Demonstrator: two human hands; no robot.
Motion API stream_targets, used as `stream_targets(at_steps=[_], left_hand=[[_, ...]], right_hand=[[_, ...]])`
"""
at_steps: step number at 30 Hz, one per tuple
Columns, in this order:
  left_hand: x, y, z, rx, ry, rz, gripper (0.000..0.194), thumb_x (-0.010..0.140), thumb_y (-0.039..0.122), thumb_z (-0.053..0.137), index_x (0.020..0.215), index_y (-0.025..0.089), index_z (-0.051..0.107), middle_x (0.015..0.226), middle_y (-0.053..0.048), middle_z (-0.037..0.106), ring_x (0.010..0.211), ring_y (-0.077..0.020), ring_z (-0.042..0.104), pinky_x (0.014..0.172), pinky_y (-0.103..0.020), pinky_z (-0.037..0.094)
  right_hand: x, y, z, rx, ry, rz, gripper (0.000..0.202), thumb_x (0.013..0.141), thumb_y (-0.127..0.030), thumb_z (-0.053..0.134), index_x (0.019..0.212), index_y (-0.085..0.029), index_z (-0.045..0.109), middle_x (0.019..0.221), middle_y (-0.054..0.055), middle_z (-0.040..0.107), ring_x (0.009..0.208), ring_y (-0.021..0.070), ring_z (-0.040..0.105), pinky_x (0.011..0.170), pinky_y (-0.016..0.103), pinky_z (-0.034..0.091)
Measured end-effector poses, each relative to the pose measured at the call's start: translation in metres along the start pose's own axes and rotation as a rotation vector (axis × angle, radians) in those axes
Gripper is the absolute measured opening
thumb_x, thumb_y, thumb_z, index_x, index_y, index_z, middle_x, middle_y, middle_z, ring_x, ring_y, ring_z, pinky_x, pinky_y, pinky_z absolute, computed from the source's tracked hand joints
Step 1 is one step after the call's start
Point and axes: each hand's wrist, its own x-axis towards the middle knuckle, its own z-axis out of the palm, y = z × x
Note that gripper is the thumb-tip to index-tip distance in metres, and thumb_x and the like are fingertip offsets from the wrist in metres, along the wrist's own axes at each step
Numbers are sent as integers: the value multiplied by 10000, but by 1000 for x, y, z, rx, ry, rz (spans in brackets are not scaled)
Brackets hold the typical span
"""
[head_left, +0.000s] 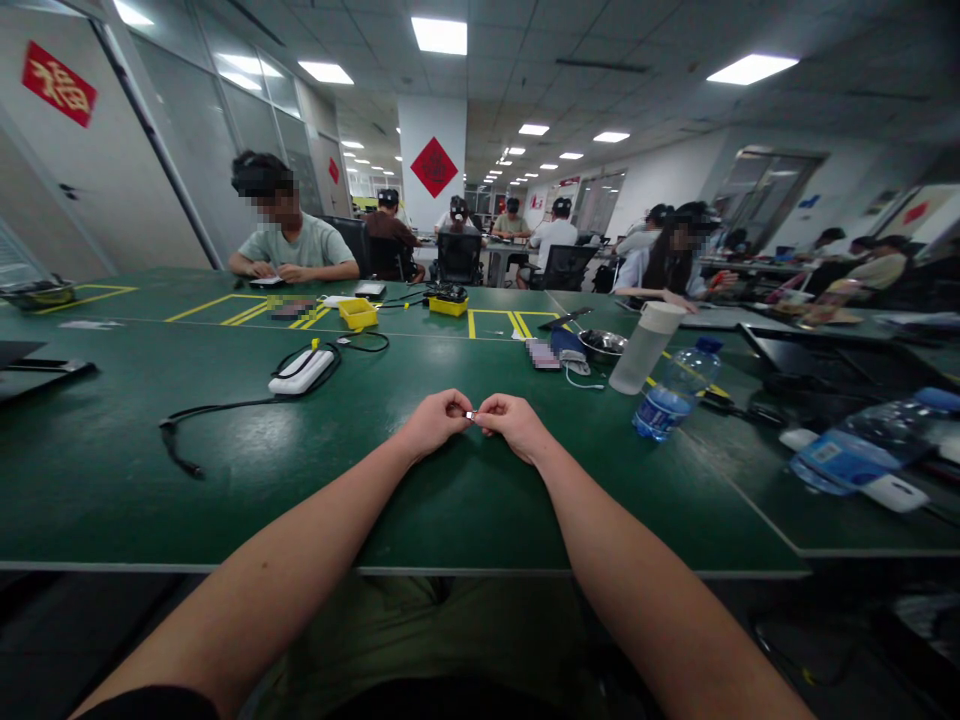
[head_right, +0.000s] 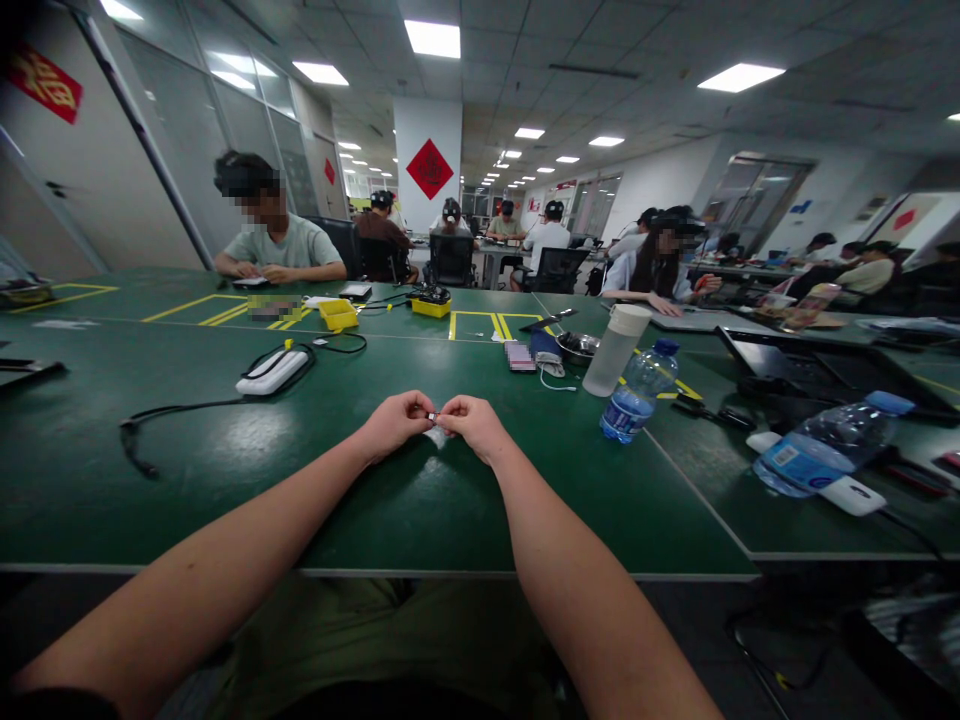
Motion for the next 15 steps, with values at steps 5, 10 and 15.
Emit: stream_targets(at_steps=[5,10,15], left_hand=[[0,-2,1,210,59,134,100,700,165,613,800,169,607,649,14,568,592,-111,496,563,-217,361],[-1,3,4,403,107,227,171,682,107,583,822,190,633,724,-10,587,661,-141,505,641,-251,385],[-1,7,5,513,102,243,171,693,84,553,806,191,623,783,-33,581,733,-167,519,693,-272,401]], right_hand=[[0,0,0,2,-2,1,258,582,-328,758,721,-154,628,601,1,625,544,118,553,546,252,433],[-1,-2,0,17,-2,9,234,584,-298,754,716,-151,628,617,6,632,570,122,563,577,259,445],[0,-1,0,2,24,22,243,577,-304,755,720,-153,631,602,7,629,541,122,549,561,268,450]])
